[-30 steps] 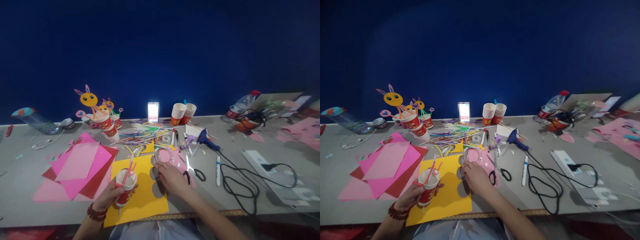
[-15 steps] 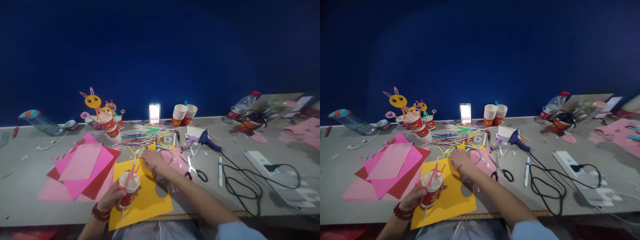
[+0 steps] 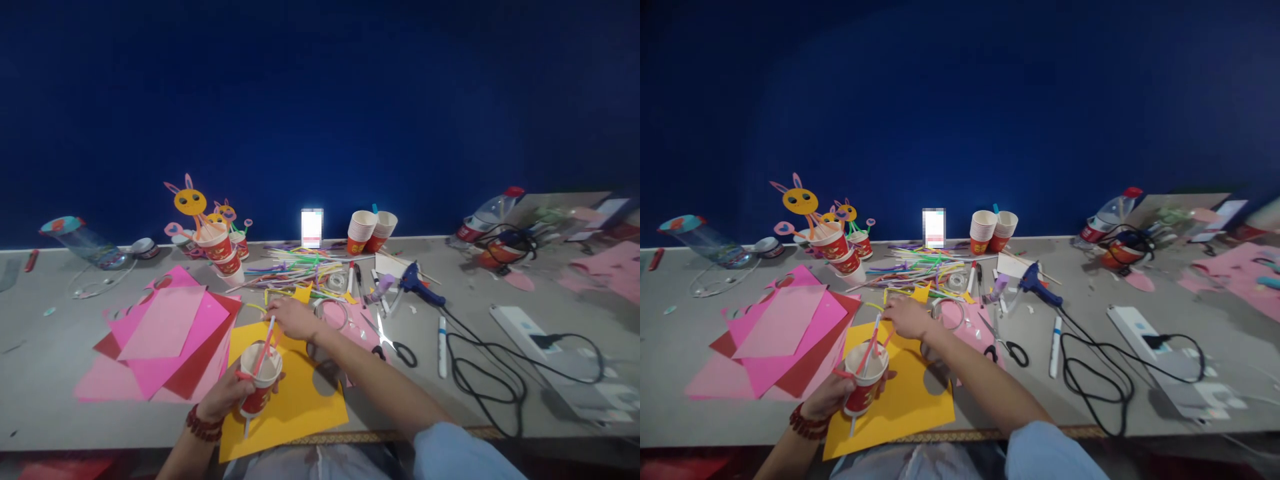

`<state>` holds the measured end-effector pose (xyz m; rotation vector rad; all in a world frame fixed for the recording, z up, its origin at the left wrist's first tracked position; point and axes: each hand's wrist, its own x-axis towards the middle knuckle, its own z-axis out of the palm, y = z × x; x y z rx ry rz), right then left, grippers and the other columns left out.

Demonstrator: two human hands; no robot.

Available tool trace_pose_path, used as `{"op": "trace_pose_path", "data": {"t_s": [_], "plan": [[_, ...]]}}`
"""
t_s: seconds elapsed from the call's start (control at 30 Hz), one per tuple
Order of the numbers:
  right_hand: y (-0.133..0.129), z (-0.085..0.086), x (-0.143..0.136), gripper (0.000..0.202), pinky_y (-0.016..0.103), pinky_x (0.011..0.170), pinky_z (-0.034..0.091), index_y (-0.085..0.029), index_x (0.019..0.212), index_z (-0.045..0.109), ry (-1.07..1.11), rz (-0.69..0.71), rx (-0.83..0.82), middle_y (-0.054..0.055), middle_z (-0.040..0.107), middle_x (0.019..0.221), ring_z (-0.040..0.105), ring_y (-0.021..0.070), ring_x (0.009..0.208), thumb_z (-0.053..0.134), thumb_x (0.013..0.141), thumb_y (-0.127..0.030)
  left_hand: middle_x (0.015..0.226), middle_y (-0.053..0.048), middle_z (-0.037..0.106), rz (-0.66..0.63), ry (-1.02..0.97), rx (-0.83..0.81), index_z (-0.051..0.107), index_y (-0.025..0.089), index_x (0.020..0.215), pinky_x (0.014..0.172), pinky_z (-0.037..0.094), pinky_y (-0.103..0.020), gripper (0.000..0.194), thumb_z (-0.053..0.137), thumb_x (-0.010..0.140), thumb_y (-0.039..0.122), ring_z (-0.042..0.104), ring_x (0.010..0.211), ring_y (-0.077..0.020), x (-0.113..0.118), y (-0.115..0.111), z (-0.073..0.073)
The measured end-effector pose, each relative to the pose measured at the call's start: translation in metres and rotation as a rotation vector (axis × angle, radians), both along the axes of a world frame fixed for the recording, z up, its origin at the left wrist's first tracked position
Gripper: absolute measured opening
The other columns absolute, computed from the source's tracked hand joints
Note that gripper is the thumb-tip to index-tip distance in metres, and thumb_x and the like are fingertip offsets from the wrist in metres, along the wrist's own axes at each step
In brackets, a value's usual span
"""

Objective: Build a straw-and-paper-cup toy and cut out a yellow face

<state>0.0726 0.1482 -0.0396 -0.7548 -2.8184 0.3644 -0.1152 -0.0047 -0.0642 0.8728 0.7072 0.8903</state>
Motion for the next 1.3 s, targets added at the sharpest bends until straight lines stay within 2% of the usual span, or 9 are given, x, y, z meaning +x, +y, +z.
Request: {"op": "trace_pose_path", "data": {"t_s": [0.17, 0.3, 0.47, 0.67, 0.8, 1.0, 1.13, 1.2, 1.3], "plan": [[0.025, 0.003, -0.002, 0.029, 0.041, 0.095, 0.047, -0.01, 0.111, 0.069, -0.059, -0.126, 0.069, 0.017, 0.068, 0.118, 0.058, 0.0275, 0.113, 0.049, 0.091, -0.006, 0.095, -0.016, 0.075, -0.024, -0.007, 0.004, 0.064, 0.014, 0.122, 0.091, 0.048, -0.05, 0.069, 0.084, 0.068, 0.051, 0.07, 0.091, -0.0324, 0.001, 0.002, 0.003], [0.038, 0.013, -0.001, 0.029, 0.043, 0.094, 0.047, -0.011, 0.11, 0.069, -0.081, -0.235, 0.11, 0.017, 0.066, 0.12, 0.055, 0.0312, 0.117, 0.048, 0.092, -0.008, 0.097, -0.017, 0.075, -0.022, -0.015, 0.015, 0.065, 0.014, 0.12, 0.09, 0.049, -0.047, 0.065, 0.083, 0.069, 0.051, 0.07, 0.089, -0.0305, 0.004, 0.002, 0.01], [0.019, 0.015, 0.007, 0.026, 0.034, 0.081, 0.052, -0.017, 0.105, 0.071, -0.128, -0.274, 0.094, 0.012, 0.068, 0.111, 0.062, 0.0263, 0.101, 0.049, 0.093, -0.014, 0.101, -0.016, 0.075, -0.022, -0.014, 0.042, 0.069, 0.014, 0.114, 0.101, 0.044, -0.051, 0.061, 0.082, 0.069, 0.053, 0.07, 0.08, -0.0251, 0.006, 0.003, 0.012], [0.013, 0.015, 0.033, 0.028, 0.039, 0.086, 0.05, -0.018, 0.11, 0.07, -0.162, -0.338, 0.086, 0.014, 0.066, 0.112, 0.059, 0.0282, 0.105, 0.047, 0.094, -0.012, 0.096, -0.015, 0.076, -0.024, -0.052, -0.013, 0.067, 0.016, 0.12, 0.089, 0.051, -0.045, 0.062, 0.083, 0.07, 0.049, 0.07, 0.084, -0.0264, 0.001, 0.001, 0.0], [0.008, 0.019, 0.056, 0.027, 0.037, 0.085, 0.05, -0.019, 0.108, 0.071, -0.176, -0.339, 0.071, 0.012, 0.068, 0.109, 0.06, 0.0267, 0.1, 0.049, 0.094, -0.013, 0.099, -0.018, 0.075, -0.019, -0.056, -0.038, 0.068, 0.013, 0.119, 0.082, 0.053, -0.041, 0.063, 0.084, 0.069, 0.048, 0.07, 0.086, -0.0278, 0.002, 0.001, 0.001], [0.018, 0.022, 0.091, 0.034, 0.037, 0.086, 0.048, -0.021, 0.117, 0.069, -0.17, -0.393, 0.069, 0.012, 0.066, 0.119, 0.058, 0.0265, 0.104, 0.046, 0.094, -0.012, 0.094, -0.013, 0.076, -0.002, -0.067, -0.026, 0.069, 0.015, 0.117, 0.103, 0.044, -0.053, 0.06, 0.085, 0.068, 0.046, 0.071, 0.081, -0.0254, 0.008, 0.004, 0.012], [0.019, 0.022, 0.099, 0.03, 0.035, 0.087, 0.046, -0.024, 0.111, 0.071, -0.15, -0.41, 0.059, 0.009, 0.069, 0.112, 0.059, 0.0246, 0.102, 0.047, 0.096, -0.017, 0.095, -0.013, 0.076, -0.014, -0.055, -0.019, 0.07, 0.015, 0.115, 0.105, 0.043, -0.052, 0.057, 0.083, 0.07, 0.048, 0.071, 0.084, -0.0257, 0.007, 0.003, 0.011], [0.014, 0.02, 0.101, 0.028, 0.034, 0.084, 0.047, -0.023, 0.107, 0.071, -0.139, -0.453, 0.057, 0.01, 0.07, 0.106, 0.06, 0.0251, 0.1, 0.046, 0.097, -0.02, 0.1, -0.014, 0.076, -0.012, -0.052, -0.004, 0.07, 0.017, 0.117, 0.104, 0.044, -0.051, 0.058, 0.083, 0.07, 0.048, 0.071, 0.084, -0.0252, 0.005, 0.003, 0.009], [0.007, 0.018, 0.105, 0.027, 0.035, 0.083, 0.048, -0.021, 0.103, 0.071, -0.128, -0.527, 0.053, 0.011, 0.069, 0.105, 0.06, 0.0261, 0.099, 0.045, 0.098, -0.021, 0.101, -0.015, 0.076, -0.028, -0.05, -0.008, 0.069, 0.018, 0.12, 0.092, 0.051, -0.044, 0.059, 0.082, 0.071, 0.048, 0.071, 0.088, -0.0269, 0.003, 0.004, 0.005]]}}
